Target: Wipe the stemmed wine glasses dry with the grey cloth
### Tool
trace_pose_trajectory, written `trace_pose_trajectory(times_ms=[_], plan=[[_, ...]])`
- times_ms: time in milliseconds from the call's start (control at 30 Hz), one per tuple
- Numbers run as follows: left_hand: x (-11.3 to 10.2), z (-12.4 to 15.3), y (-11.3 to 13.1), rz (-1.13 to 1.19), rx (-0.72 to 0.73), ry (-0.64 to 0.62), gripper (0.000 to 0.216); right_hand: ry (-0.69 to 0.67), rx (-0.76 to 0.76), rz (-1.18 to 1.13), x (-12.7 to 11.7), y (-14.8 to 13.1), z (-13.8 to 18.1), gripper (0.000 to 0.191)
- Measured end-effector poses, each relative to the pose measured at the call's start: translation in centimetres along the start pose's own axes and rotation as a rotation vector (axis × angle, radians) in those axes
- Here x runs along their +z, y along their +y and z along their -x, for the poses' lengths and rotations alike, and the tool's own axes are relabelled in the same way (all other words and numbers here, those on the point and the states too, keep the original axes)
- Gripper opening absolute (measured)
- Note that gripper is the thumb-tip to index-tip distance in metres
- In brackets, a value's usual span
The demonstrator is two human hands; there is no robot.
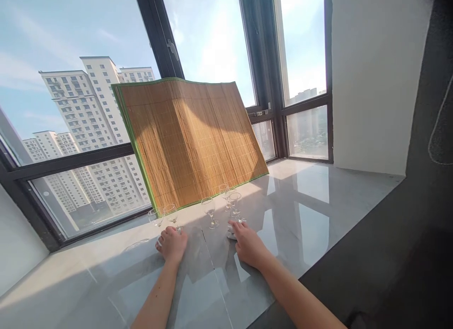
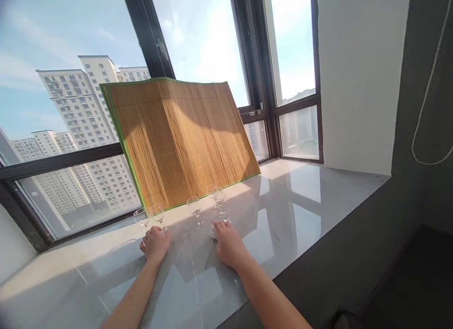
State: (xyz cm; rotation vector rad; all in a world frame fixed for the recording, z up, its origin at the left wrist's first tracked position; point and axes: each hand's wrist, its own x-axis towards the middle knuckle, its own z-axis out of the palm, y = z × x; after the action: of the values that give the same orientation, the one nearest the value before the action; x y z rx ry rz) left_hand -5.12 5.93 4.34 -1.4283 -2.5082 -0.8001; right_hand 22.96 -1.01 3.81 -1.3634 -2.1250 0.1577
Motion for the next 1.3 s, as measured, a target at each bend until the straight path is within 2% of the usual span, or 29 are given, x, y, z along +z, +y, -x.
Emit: trace_pose_trajectory(times_ms=[67,200,267,433,567,700,833,933,1033,1100,1167,1300], plan=[[0.3,-0.6,0.0,0.037,0.035,-0.012,0.030,0.026,0.010,0.015,0.1,-0.1,0.0,0.072],[0.9,-1.2,0.0,0.075,0.157,-0.207,0.038,0.012,0.038,0.056,0.1,-0.3,0.1,0.071],[0.9,-1.1,0.0,0.100,0.200,-0.259,0.041,0.002,0.032,0.056,0.1,-0.3,0.1,0.071],[0.0,-0.5,0.0,0.116,0.186,-0.176,0.022,0.039,0.013,-0.038,0.4,0.2,0.0,0.073],[-0.5,-0.5,-0.3,0.160,0.066,-0.112,0.027,0.093,0.024,-0.108,0.7,0.5,-0.1,0.072],[-0.1,-1.2,-0.7,0.351,0.008,-0.087,0.023,0.098,0.018,-0.141,0.8,0.7,-0.1,0.070],[0.2,-0.9,-0.5,0.412,0.153,-0.010,0.013,0.104,0.013,-0.179,0.7,0.7,-0.2,0.066],[0.1,0.6,0.7,0.401,0.361,0.097,0.020,0.120,0.043,-0.255,0.9,0.9,-0.3,0.064],[0.2,2.4,2.2,0.401,0.631,-0.002,0.027,0.168,0.070,-0.347,1.3,1.1,-0.5,0.065],[0.4,3.2,3.0,0.410,0.758,-0.077,0.027,0.192,0.073,-0.377,1.6,1.4,-0.6,0.066],[0.5,3.6,3.4,0.420,0.790,-0.105,0.027,0.198,0.074,-0.378,1.8,1.5,-0.6,0.067],[0.5,3.6,3.3,0.402,0.735,-0.131,0.027,0.204,0.072,-0.380,1.8,1.5,-0.6,0.066]])
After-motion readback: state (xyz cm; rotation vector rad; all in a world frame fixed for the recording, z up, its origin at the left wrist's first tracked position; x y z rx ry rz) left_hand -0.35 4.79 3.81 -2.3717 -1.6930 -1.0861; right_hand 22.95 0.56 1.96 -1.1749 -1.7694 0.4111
